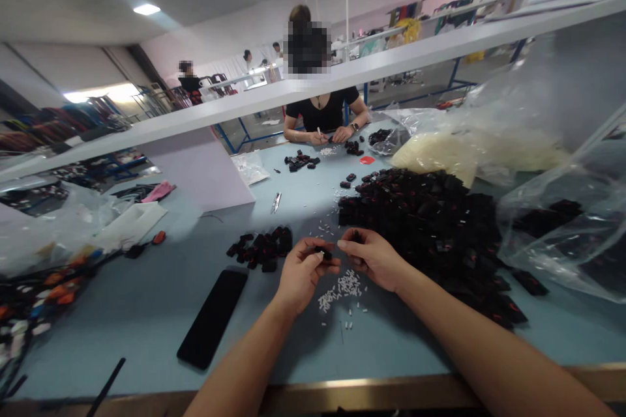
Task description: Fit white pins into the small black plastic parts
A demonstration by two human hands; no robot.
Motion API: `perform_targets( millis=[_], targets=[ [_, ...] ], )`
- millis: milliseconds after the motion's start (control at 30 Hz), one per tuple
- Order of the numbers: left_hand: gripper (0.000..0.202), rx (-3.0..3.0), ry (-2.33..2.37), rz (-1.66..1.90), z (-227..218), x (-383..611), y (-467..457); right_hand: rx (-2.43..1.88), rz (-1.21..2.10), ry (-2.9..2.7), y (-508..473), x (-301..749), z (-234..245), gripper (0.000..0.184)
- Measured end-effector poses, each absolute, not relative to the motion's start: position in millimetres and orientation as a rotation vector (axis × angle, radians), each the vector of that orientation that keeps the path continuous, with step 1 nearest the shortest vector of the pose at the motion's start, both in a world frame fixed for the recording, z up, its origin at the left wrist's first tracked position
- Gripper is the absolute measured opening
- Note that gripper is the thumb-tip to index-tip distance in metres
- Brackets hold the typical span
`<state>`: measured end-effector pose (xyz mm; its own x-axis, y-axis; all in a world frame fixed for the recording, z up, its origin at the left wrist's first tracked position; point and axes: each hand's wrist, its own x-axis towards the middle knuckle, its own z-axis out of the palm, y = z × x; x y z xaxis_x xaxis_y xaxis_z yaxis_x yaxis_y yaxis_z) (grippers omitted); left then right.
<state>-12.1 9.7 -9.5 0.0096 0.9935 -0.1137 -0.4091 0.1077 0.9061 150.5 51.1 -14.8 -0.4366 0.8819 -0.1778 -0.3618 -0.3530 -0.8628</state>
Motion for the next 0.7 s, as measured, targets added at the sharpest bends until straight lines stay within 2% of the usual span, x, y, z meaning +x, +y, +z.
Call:
perform_targets(
  millis=[700],
  targets=[
    [0.021, 0.806, 0.985, 1.319, -8.8, -11.1, 10.0, -0.846, 1.869, -0.998, 51.6, 150.8, -15.4, 0.034]
  ],
)
